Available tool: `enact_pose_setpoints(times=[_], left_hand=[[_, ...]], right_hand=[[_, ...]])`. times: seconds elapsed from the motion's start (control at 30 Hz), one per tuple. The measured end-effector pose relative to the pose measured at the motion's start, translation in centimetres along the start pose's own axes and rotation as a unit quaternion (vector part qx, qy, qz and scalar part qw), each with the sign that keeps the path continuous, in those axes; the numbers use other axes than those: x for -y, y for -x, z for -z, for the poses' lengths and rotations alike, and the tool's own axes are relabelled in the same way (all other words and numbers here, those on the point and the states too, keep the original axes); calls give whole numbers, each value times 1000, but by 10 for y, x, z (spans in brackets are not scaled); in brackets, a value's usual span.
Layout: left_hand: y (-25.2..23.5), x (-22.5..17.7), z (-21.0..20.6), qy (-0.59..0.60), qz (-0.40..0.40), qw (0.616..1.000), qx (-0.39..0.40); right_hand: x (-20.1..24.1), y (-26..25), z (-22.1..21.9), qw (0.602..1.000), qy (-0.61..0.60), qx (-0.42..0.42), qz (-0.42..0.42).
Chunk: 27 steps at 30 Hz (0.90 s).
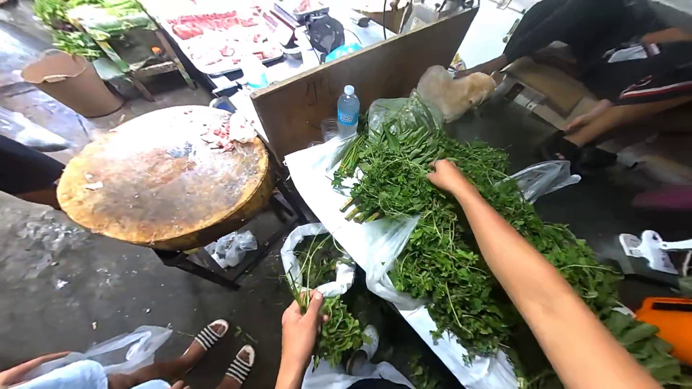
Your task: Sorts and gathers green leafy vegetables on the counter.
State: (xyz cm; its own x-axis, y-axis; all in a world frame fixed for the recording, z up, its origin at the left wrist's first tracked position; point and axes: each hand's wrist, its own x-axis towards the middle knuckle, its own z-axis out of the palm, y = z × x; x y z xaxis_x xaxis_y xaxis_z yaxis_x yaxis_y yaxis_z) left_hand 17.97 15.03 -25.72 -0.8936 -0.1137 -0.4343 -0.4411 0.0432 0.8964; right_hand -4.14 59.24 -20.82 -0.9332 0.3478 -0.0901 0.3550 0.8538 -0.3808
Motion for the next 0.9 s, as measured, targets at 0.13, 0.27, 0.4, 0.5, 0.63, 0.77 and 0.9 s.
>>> enact_pose_setpoints(times=[0.13,0.27,0.4,0.5,0.63,0.77,0.9], left_hand=[[-11,-15,9,36,2,998,53],[-39,-49,-9,22,-38,991,125],[-58,-88,-41,-159,-194,939,236],[-52,-119,-79,-287,-339,829,341],[-37,-149,-128,-421,-323,717,451],[-47,-125,-111,-341,-321,799,377],[-67,-83,-35,-206,-236,909,276]], right_hand=[[52,38,100,992,-123,-34,-8],[68,63,170,958,-283,-40,-30],[82,71,226,966,-208,-150,16],[84,75,243,980,-111,-150,64],[87,68,238,987,12,-138,84],[29,82,199,984,135,-94,63],[-54,189,143,997,-6,-79,-7]])
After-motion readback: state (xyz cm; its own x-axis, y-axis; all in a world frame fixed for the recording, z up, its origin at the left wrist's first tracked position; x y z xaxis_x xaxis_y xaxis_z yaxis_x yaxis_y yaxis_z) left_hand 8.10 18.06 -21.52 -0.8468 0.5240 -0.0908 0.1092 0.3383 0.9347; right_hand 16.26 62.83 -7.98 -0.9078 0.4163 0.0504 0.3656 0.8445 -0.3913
